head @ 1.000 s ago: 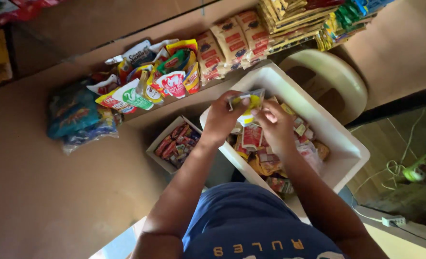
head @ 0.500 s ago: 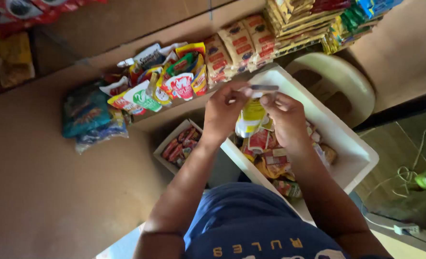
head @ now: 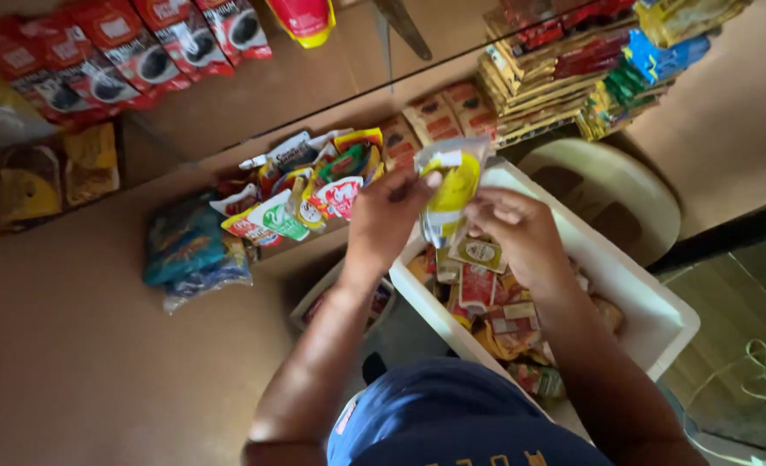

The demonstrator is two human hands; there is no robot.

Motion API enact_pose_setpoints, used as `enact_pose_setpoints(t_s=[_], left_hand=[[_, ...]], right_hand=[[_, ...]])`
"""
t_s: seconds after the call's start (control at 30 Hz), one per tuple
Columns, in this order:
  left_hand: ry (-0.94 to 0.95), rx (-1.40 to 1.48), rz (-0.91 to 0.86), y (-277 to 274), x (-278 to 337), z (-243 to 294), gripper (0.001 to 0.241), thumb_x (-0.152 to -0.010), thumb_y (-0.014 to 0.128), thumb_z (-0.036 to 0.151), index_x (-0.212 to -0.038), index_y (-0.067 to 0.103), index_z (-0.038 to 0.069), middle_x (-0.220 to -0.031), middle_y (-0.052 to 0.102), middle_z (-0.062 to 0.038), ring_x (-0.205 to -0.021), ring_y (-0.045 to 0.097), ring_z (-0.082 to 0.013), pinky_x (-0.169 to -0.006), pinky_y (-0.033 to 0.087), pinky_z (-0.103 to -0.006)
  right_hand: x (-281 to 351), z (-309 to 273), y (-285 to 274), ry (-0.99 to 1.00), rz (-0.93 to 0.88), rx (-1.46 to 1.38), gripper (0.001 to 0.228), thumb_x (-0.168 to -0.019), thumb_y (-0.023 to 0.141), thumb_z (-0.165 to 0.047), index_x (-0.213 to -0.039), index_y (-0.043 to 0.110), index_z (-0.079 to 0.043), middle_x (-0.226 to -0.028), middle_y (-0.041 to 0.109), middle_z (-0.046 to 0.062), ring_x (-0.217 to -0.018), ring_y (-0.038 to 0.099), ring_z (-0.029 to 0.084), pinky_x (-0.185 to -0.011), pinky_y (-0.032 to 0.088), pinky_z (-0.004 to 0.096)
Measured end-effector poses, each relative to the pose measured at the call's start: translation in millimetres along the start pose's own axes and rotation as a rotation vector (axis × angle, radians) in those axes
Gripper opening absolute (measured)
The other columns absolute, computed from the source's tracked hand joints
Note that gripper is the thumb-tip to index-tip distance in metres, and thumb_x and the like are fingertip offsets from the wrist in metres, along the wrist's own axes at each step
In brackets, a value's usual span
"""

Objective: Organize condiment pouches on a shelf by taking them from a bin and arranging them by brand.

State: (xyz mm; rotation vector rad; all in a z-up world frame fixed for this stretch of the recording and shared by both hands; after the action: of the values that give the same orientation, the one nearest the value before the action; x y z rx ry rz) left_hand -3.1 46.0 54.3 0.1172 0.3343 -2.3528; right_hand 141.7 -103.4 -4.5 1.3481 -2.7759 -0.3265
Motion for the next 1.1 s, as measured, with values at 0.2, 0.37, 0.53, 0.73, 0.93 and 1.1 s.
enact_pose_setpoints(t_s=[0.2, 0.37, 0.53, 0.73, 0.93, 1.1], left_hand=[[0.115, 0.226, -0.014, -25, -34, 76, 0.032, -0.094, 0.073, 0.021, -0.120, 0.066, 0.005, -0.093, 0.074, 0.003, -0.074, 0.061, -0.0027, -0.059, 0.049, -0.0200], [0.321, 0.135, 0.097, -53, -81, 65, 0.021, -0.100, 0.073, 0.010, -0.118, 0.069, 0.000, -0.100, 0.076, -0.002, -0.090, 0.071, -0.0072, -0.076, 0.061, -0.0233], [0.335, -0.075, 0.364, -69, -150, 38, 0.022, -0.093, 0.078, 0.013, -0.112, 0.072, 0.004, -0.087, 0.078, -0.006, -0.078, 0.071, -0.0088, -0.069, 0.057, -0.0263], [0.318, -0.386, 0.536, -76, -217, -14, 0.028, -0.085, 0.076, 0.016, -0.113, 0.075, 0.010, -0.090, 0.077, -0.015, -0.082, 0.075, -0.0275, -0.072, 0.058, -0.0390], [0.298, -0.475, 0.539, -66, -245, -47, 0.028, -0.090, 0.066, 0.012, -0.117, 0.072, 0.010, -0.104, 0.075, -0.020, -0.101, 0.073, -0.0384, -0.086, 0.057, -0.0465], [0.231, -0.399, 0.457, -65, -233, -25, 0.034, -0.091, 0.066, 0.015, -0.124, 0.068, 0.008, -0.107, 0.075, -0.021, -0.102, 0.071, -0.0380, -0.085, 0.056, -0.0454]], right_hand=[[-61, -68, 19, -0.114, 0.030, 0.015, 0.027, -0.096, 0.074, -0.005, -0.120, 0.070, 0.007, -0.107, 0.075, 0.013, -0.090, 0.073, 0.017, -0.082, 0.063, 0.030], [-131, -109, 52, -0.180, -0.075, -0.128, 0.029, -0.096, 0.072, -0.009, -0.123, 0.068, 0.002, -0.112, 0.076, 0.009, -0.095, 0.074, 0.015, -0.078, 0.062, 0.029], [-212, -91, 75, -0.197, -0.106, -0.118, 0.025, -0.098, 0.074, -0.010, -0.119, 0.070, 0.002, -0.107, 0.076, 0.009, -0.092, 0.072, 0.016, -0.079, 0.065, 0.031], [-292, -55, 80, -0.123, -0.014, -0.088, 0.023, -0.093, 0.074, -0.008, -0.114, 0.073, 0.000, -0.102, 0.077, 0.007, -0.089, 0.074, 0.015, -0.075, 0.063, 0.031], [-332, -30, 82, -0.115, 0.008, -0.076, 0.018, -0.093, 0.075, -0.006, -0.109, 0.074, 0.000, -0.100, 0.076, 0.008, -0.087, 0.074, 0.017, -0.076, 0.064, 0.032], [-343, -27, 83, -0.114, 0.059, -0.021, 0.016, -0.094, 0.075, -0.006, -0.108, 0.074, 0.001, -0.099, 0.075, 0.009, -0.086, 0.073, 0.019, -0.075, 0.064, 0.032]])
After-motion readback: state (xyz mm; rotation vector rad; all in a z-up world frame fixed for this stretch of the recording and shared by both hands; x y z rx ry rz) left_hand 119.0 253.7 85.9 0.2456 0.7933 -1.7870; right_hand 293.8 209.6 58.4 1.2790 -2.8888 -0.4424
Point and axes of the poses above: each hand's wrist, its own x-axis away from the middle knuckle, its own y-axis out of the palm, z = x × y, the point moved 2 cm from there along -x, towards the middle knuckle
